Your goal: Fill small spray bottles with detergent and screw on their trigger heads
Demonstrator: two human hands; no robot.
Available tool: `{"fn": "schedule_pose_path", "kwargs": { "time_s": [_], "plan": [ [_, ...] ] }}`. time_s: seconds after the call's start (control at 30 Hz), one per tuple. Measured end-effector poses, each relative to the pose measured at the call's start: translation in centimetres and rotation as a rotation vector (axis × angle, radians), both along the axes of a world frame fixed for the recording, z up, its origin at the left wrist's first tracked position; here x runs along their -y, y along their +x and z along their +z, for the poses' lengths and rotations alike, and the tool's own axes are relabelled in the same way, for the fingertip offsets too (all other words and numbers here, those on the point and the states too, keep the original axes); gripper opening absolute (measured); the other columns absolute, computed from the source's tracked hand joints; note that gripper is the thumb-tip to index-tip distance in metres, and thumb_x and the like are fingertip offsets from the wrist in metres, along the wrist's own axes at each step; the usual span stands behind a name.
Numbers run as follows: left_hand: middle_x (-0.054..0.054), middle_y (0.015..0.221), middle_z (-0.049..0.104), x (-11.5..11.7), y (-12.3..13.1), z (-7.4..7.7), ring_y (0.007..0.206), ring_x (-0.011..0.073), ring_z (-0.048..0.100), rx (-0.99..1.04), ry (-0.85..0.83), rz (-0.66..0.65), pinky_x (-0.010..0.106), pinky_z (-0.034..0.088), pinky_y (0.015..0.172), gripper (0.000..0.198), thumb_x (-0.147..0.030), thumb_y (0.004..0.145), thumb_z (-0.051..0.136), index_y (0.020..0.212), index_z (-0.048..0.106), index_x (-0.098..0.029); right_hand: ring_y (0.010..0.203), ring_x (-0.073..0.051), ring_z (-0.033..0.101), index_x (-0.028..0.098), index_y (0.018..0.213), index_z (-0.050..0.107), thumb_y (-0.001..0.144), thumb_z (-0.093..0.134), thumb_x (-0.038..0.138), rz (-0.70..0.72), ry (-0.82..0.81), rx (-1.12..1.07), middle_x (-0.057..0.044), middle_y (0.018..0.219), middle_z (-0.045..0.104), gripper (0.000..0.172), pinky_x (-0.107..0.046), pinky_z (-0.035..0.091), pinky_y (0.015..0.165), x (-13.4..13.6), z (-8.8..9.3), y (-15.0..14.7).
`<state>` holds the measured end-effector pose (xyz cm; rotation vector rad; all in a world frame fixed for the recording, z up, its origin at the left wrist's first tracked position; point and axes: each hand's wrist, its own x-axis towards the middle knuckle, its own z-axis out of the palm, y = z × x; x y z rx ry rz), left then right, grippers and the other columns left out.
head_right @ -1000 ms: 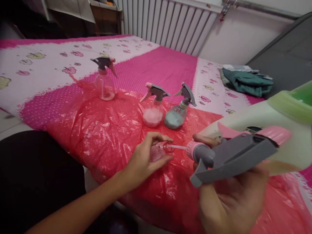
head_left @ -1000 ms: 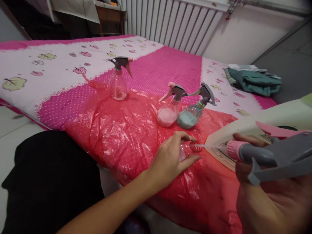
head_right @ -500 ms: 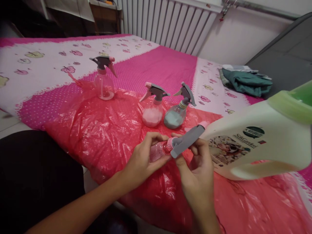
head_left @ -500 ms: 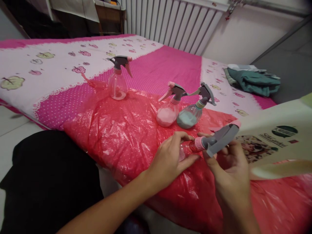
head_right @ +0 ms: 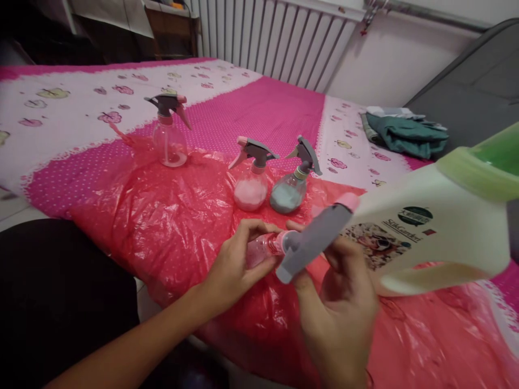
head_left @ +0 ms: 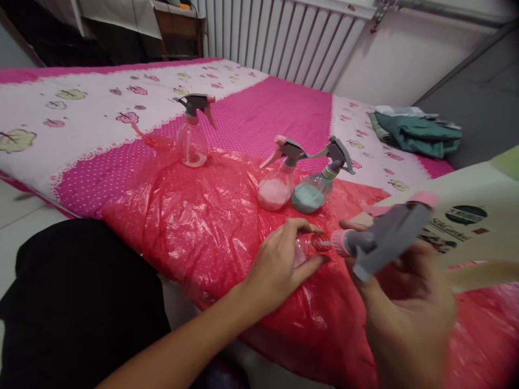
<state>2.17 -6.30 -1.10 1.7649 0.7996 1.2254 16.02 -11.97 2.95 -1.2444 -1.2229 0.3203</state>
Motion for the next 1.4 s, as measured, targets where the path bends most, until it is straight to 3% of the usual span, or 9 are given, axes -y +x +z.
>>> {"fn": "schedule_pose_path", "kwargs": {
  "time_s": [0.13, 0.4, 0.73, 0.83, 1.0, 1.17, 1.4],
  "plan": [
    [0.006, 0.123, 0.069, 0.0, 0.0, 0.0, 0.119, 0.0261, 0.068, 0.001, -0.012, -0.002, 0.045, 0.053, 0.104, 0.033, -0.032, 0.096, 0.074, 0.118, 0.05, -0.025, 0.11, -0.023, 0.068, 0.018, 0.119, 0.068, 0.086, 0.084, 0.028, -0.09, 0.084, 0.022, -0.009, 0.118, 0.068, 0.039, -0.032, 0.058, 0.094, 0.2, 0.6, -0.2],
    [0.007, 0.123, 0.068, 0.0, -0.1, -0.1, 0.118, 0.0268, 0.068, -0.021, 0.028, 0.037, 0.046, 0.055, 0.103, 0.034, -0.032, 0.097, 0.072, 0.122, 0.05, -0.025, 0.111, -0.02, 0.067, 0.02, 0.111, 0.065, 0.086, 0.085, 0.031, 0.154, -0.046, -0.153, -0.007, 0.118, 0.069, 0.034, -0.031, 0.057, 0.095, -2.2, -2.5, 0.5],
    [0.007, 0.123, 0.067, -0.1, 0.0, -0.4, 0.117, 0.0265, 0.069, -0.029, 0.021, 0.046, 0.045, 0.056, 0.102, 0.037, -0.026, 0.095, 0.071, 0.124, 0.048, -0.027, 0.099, -0.02, 0.069, 0.021, 0.111, 0.07, 0.092, 0.079, 0.043, 0.169, -0.119, -0.102, -0.006, 0.109, 0.071, 0.031, -0.028, 0.059, 0.084, -2.2, -2.9, 0.2],
    [0.007, 0.124, 0.067, -0.1, 0.0, -0.4, 0.119, 0.0268, 0.068, -0.031, 0.033, 0.034, 0.046, 0.055, 0.102, 0.036, -0.025, 0.095, 0.07, 0.124, 0.047, -0.027, 0.104, -0.021, 0.068, 0.023, 0.113, 0.074, 0.09, 0.081, 0.043, 0.186, -0.15, -0.065, -0.006, 0.113, 0.07, 0.031, -0.03, 0.057, 0.088, -2.0, -2.7, 0.6],
    [0.007, 0.125, 0.067, 0.0, 0.0, -0.2, 0.118, 0.0265, 0.067, -0.051, 0.066, 0.039, 0.046, 0.054, 0.102, 0.035, -0.022, 0.096, 0.066, 0.124, 0.047, -0.027, 0.101, -0.024, 0.066, 0.02, 0.108, 0.075, 0.086, 0.083, 0.043, 0.136, -0.18, -0.056, -0.007, 0.108, 0.07, 0.033, -0.035, 0.055, 0.089, -2.0, -2.8, 0.7],
    [0.007, 0.121, 0.067, -0.1, 0.0, -0.3, 0.113, 0.0272, 0.069, -0.081, 0.066, 0.062, 0.046, 0.056, 0.097, 0.035, -0.02, 0.095, 0.065, 0.124, 0.047, -0.027, 0.098, -0.021, 0.063, 0.018, 0.104, 0.067, 0.084, 0.085, 0.042, 0.067, -0.152, -0.142, -0.006, 0.105, 0.067, 0.036, -0.031, 0.05, 0.084, -2.6, -3.6, -0.5],
    [0.006, 0.118, 0.066, -0.3, 0.1, -0.4, 0.108, 0.0248, 0.068, -0.161, 0.266, 0.131, 0.043, 0.057, 0.095, 0.029, -0.02, 0.101, 0.052, 0.128, 0.047, -0.028, 0.092, -0.02, 0.063, 0.017, 0.098, 0.065, 0.083, 0.084, 0.047, -0.084, -0.15, -0.193, -0.004, 0.095, 0.066, 0.038, -0.031, 0.049, 0.082, -2.9, -3.5, -2.4]
  ]
}}
